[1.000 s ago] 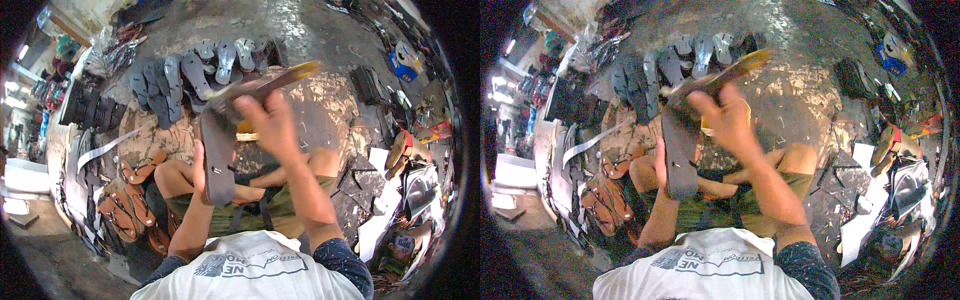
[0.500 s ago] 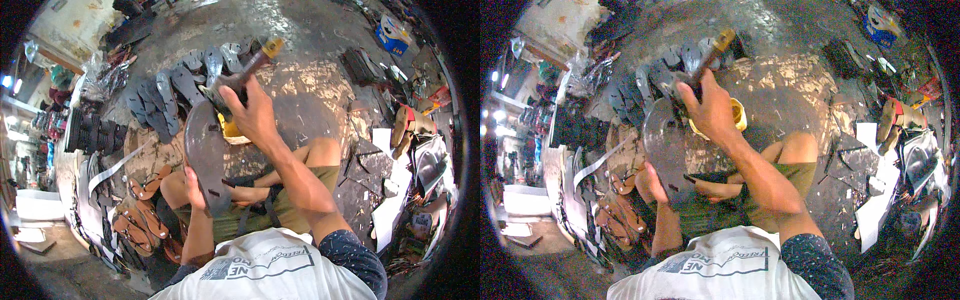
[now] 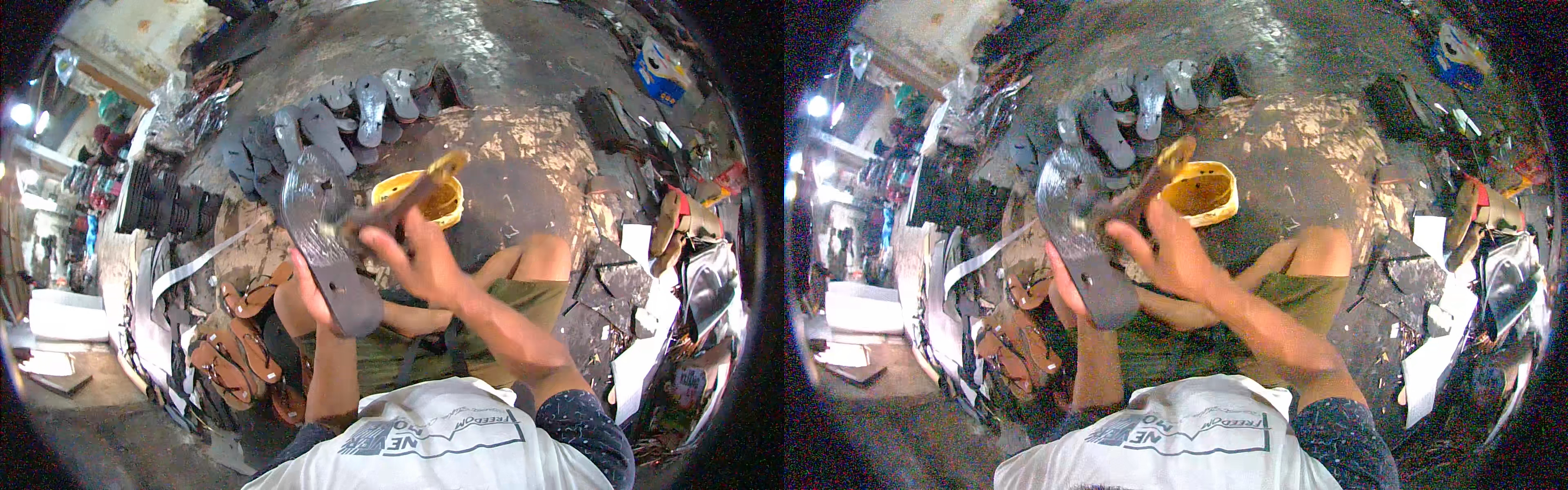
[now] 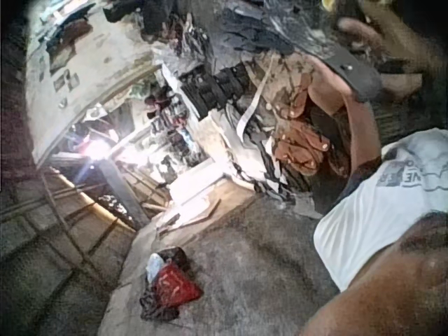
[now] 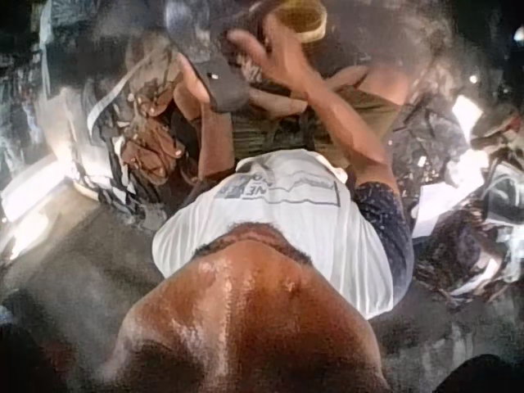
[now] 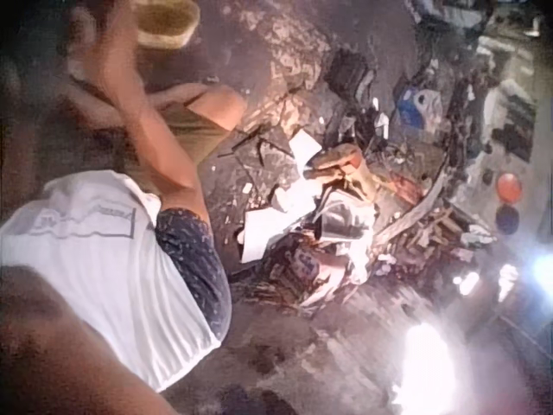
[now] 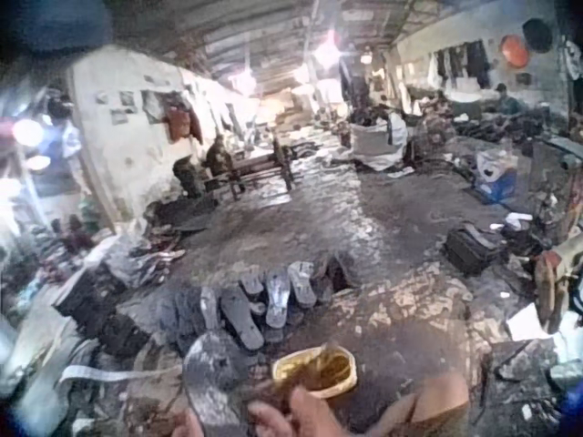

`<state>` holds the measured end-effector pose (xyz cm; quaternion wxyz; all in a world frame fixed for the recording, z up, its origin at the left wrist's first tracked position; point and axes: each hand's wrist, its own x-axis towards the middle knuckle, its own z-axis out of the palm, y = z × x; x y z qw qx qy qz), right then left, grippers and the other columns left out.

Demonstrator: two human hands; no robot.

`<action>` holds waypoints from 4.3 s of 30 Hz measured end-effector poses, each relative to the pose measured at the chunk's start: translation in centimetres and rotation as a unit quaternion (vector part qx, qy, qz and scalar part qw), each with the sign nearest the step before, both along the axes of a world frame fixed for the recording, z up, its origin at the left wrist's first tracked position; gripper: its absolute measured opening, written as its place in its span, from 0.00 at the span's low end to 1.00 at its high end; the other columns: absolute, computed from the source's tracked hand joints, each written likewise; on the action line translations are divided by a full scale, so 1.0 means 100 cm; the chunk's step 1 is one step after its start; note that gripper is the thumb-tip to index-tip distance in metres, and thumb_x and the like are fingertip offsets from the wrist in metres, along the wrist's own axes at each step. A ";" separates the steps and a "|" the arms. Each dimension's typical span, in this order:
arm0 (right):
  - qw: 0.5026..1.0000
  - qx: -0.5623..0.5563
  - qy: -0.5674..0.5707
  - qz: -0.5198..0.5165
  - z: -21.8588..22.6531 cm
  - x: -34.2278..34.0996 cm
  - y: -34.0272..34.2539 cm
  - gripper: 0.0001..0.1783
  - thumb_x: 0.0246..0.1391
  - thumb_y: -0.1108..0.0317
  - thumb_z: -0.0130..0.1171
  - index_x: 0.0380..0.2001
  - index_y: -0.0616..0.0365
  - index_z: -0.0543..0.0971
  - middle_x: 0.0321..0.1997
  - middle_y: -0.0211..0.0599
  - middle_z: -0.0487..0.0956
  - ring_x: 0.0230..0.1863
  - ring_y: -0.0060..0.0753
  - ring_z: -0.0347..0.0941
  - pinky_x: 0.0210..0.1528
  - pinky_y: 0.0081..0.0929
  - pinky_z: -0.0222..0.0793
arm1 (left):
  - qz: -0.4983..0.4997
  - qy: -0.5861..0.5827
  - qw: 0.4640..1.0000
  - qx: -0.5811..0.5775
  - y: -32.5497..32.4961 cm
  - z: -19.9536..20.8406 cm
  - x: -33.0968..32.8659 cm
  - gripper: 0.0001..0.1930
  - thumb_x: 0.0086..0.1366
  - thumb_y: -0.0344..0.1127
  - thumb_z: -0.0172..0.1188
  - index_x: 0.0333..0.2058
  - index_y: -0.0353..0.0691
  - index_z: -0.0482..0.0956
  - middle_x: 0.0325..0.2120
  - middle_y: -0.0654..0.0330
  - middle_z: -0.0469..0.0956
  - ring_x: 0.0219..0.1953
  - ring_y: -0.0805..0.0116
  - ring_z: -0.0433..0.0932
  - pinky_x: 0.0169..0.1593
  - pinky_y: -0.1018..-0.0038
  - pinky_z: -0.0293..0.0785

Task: The person sits on the floor and repeatedly applies a brown paste from a yellow container onto the soles of flip-flops using a brush. They handle multiple sandals, turning them over and brushing the paste onto the bottom surfaces.

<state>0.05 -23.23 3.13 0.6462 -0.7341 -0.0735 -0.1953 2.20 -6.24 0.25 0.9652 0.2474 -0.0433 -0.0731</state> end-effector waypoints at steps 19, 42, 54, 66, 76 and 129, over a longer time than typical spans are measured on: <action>0.995 -0.070 -0.016 0.075 -0.009 -0.027 0.004 0.20 0.60 0.60 0.67 0.50 0.62 0.79 0.48 0.49 0.81 0.52 0.55 0.77 0.56 0.44 0.71 | -0.200 -0.020 0.976 -0.087 0.015 0.004 0.042 0.29 0.76 0.59 0.49 0.64 0.45 0.71 0.59 0.50 0.76 0.52 0.50 0.81 0.51 0.50 0.81; 0.971 -0.104 -0.136 0.165 0.000 -0.043 -0.007 0.16 0.59 0.61 0.67 0.46 0.57 0.83 0.52 0.41 0.83 0.53 0.47 0.78 0.58 0.45 0.69 | -0.096 0.062 0.993 -0.019 0.006 0.006 0.066 0.35 0.72 0.63 0.52 0.67 0.44 0.67 0.62 0.45 0.71 0.51 0.47 0.80 0.46 0.54 0.84; 0.968 -0.130 -0.208 0.046 0.008 0.000 -0.006 0.17 0.59 0.60 0.67 0.45 0.61 0.80 0.47 0.47 0.80 0.49 0.56 0.75 0.56 0.48 0.70 | -0.175 0.028 0.983 -0.040 -0.007 0.026 0.032 0.30 0.76 0.59 0.48 0.65 0.44 0.71 0.60 0.49 0.76 0.56 0.51 0.78 0.60 0.51 0.76; 0.964 -0.177 -0.122 -0.156 0.032 0.034 -0.032 0.19 0.59 0.57 0.68 0.38 0.62 0.75 0.37 0.53 0.79 0.40 0.61 0.75 0.40 0.49 0.65 | -0.126 0.054 0.988 0.075 -0.042 0.010 -0.021 0.32 0.77 0.57 0.48 0.71 0.46 0.59 0.64 0.57 0.71 0.63 0.60 0.72 0.69 0.58 0.65; 0.981 -0.040 -0.103 -0.162 0.042 0.047 -0.051 0.14 0.63 0.64 0.65 0.46 0.60 0.78 0.40 0.48 0.84 0.40 0.54 0.81 0.44 0.42 0.74 | -0.114 0.042 0.975 0.184 -0.009 -0.018 -0.026 0.31 0.77 0.58 0.46 0.68 0.44 0.64 0.58 0.57 0.77 0.56 0.63 0.78 0.61 0.61 0.74; 0.916 -0.275 0.070 -0.284 -0.086 -0.031 -0.198 0.26 0.71 0.55 0.56 0.62 0.63 0.76 0.60 0.47 0.78 0.64 0.38 0.71 0.68 0.31 0.62 | 0.265 0.122 0.332 0.897 0.297 -0.138 -0.134 0.25 0.65 0.54 0.66 0.45 0.36 0.78 0.49 0.51 0.79 0.51 0.49 0.76 0.51 0.48 0.67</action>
